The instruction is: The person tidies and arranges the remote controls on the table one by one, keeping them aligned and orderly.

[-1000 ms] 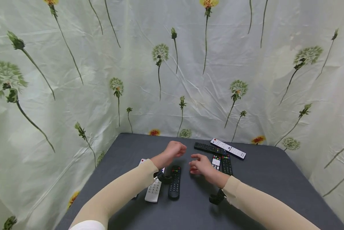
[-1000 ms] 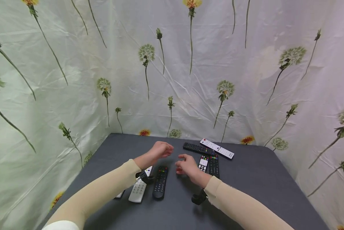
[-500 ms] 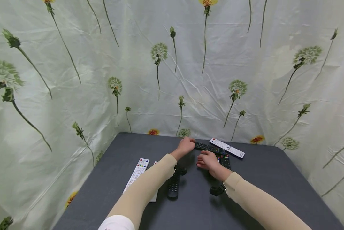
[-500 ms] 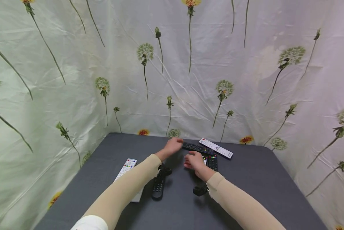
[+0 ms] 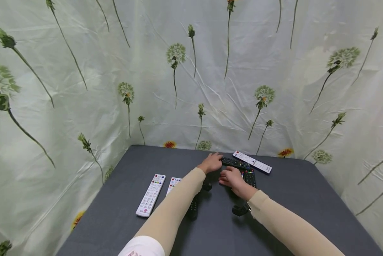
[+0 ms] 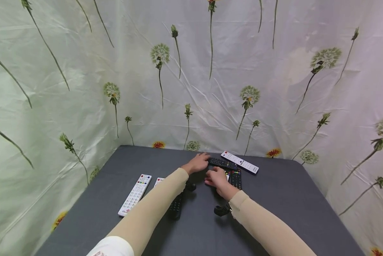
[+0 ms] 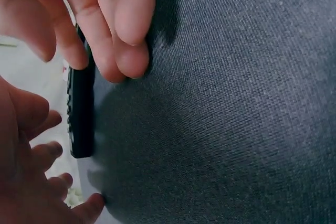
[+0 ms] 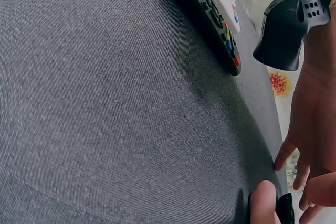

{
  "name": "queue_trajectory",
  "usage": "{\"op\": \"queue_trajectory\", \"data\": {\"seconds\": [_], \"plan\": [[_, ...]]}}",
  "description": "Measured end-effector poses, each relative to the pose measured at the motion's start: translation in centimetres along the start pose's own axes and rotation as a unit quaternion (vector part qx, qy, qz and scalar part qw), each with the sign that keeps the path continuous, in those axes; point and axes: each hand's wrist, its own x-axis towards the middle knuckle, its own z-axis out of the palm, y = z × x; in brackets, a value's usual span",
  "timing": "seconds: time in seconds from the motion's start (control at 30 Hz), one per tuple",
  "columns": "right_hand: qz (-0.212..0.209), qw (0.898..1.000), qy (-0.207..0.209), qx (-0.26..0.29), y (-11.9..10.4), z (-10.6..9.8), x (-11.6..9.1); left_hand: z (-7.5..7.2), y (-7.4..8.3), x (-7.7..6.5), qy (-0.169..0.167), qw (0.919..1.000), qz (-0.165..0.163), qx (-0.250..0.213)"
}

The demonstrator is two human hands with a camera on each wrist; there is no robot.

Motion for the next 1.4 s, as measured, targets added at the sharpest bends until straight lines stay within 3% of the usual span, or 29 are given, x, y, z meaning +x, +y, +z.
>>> {"op": "queue_trajectory", "data": {"seconds": [0.27,0.5,0.6,0.87,1.1,1.23,1.4], "plan": [[0.010,1.000,-0.007,0.024,0.1,0.0,0.2,-0.2,-0.2,-0.2,0.025,0.9970,0.017,0.071],[0.040,0.997,0.000,0.060,-0.2,-0.3,0.5,-0.5,-0.1,0.1,0.046,0.9970,0.053,0.034],[0.057,0.995,0.013,0.080,-0.3,-0.4,0.6,-0.3,-0.2,0.5,0.053,0.9967,0.053,0.031],[0.080,0.988,0.034,0.126,-0.5,-0.6,0.8,-0.1,-0.1,0.5,0.046,0.9989,-0.002,-0.010],[0.063,0.993,0.046,0.092,-0.7,-0.5,1.0,-0.4,0.6,0.3,0.031,0.9964,-0.065,-0.044],[0.046,0.997,0.043,0.041,-0.4,-0.4,0.8,-0.6,0.4,0.3,0.022,0.9894,-0.097,-0.106],[0.031,0.999,0.037,0.002,0.0,-0.4,0.4,-1.0,0.2,-0.5,0.030,0.9667,-0.131,-0.218]]}}
